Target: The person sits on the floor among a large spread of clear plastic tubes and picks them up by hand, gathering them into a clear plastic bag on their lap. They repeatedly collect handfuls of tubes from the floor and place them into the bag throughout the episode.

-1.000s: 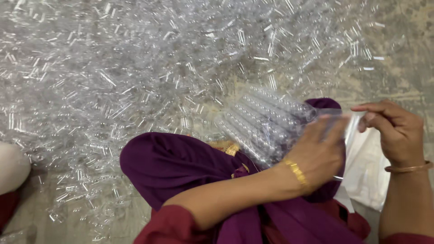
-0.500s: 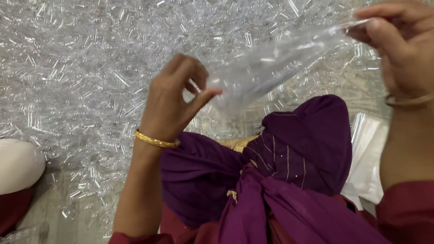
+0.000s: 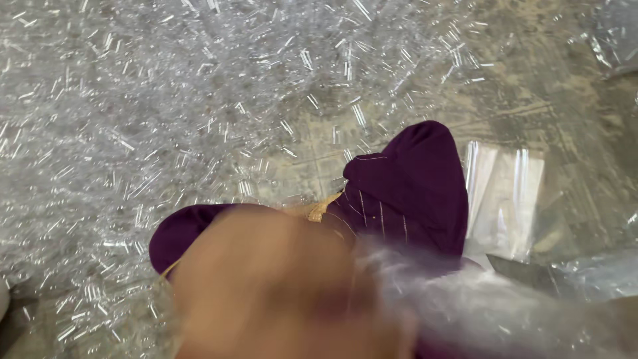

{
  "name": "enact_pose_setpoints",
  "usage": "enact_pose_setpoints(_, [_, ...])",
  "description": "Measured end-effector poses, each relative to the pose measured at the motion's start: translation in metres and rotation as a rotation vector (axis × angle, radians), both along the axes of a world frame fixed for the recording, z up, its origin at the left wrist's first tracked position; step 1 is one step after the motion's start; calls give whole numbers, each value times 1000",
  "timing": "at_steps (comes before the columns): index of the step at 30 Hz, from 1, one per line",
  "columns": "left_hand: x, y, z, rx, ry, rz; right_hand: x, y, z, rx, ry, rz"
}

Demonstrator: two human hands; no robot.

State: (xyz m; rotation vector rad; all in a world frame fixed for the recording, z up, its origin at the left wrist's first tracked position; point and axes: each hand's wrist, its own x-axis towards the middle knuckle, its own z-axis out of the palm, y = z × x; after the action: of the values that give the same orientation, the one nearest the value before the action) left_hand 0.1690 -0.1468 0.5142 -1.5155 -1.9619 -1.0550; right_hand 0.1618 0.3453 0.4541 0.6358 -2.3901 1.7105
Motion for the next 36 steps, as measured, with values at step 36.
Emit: enact_pose_setpoints(36, [-287, 158, -242, -352, -283, -143, 232, -14, -192, -1141, -614, -1829])
